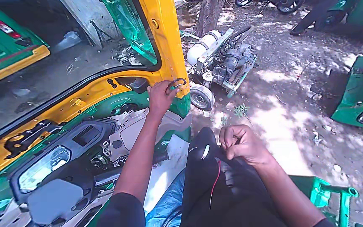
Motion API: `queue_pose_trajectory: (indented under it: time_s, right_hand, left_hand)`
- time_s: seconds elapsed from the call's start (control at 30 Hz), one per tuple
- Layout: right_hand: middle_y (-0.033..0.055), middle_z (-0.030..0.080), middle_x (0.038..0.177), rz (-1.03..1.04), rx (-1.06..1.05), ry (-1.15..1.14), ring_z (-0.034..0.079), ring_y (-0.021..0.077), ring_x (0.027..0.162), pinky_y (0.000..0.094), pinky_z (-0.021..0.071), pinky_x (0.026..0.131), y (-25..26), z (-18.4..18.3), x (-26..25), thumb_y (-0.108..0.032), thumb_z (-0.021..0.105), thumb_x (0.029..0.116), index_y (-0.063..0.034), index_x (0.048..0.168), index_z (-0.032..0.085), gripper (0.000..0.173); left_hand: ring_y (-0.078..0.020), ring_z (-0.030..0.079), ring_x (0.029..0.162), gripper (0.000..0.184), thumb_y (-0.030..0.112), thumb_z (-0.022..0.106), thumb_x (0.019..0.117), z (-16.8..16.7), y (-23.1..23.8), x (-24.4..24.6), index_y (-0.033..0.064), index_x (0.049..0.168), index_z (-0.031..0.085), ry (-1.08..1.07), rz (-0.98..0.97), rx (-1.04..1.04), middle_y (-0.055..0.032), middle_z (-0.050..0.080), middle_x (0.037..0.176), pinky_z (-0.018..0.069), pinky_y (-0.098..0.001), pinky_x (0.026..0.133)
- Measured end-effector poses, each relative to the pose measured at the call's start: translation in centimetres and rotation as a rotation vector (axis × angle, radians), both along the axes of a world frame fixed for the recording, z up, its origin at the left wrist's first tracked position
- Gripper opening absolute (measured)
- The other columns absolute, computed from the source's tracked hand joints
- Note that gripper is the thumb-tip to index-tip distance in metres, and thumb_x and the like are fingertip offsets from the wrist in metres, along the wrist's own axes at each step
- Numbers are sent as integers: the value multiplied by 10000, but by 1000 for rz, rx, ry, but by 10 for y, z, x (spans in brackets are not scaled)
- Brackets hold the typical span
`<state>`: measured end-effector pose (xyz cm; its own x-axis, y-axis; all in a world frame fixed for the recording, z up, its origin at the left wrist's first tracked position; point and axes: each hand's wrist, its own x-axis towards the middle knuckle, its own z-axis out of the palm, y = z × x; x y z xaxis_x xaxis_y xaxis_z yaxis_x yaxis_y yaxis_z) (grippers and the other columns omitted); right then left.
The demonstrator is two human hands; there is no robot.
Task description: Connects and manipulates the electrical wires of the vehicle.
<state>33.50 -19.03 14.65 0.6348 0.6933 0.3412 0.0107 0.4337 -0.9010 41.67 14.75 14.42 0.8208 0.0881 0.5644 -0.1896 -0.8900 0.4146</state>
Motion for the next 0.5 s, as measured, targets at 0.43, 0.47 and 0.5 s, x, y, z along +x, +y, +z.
queue_pose_trajectory:
  time_s: [0.43, 0.47, 0.5]
  right_hand:
    - [-16, 660, 801, 62, -33, 70, 617, 55, 724, 221, 518, 647, 25, -24, 31, -95, 885, 776, -94, 842, 674, 221]
    - [-16, 666, 798, 62, -71, 101, 620, 50, 715, 216, 521, 639, 28, -30, 29, -94, 885, 771, -92, 837, 682, 213]
    - [-6, 662, 787, 74, -114, 133, 613, 52, 703, 213, 512, 628, 33, -36, 23, -86, 881, 770, -77, 826, 679, 210]
  left_hand:
    - [-293, 581, 1178, 194, 142, 661, 911, -28, 57, -74, 153, 731, 734, 524, -38, 142, 25, 715, 1127, 452, -622, 920]
    - [-333, 466, 1351, 202, 114, 620, 904, -25, 53, -84, 217, 877, 791, 485, -118, 255, 38, 634, 1353, 397, -648, 1012]
    - [-387, 372, 1429, 272, 84, 597, 901, -23, 47, -100, 253, 955, 804, 439, -173, 323, 11, 545, 1481, 349, -669, 1064]
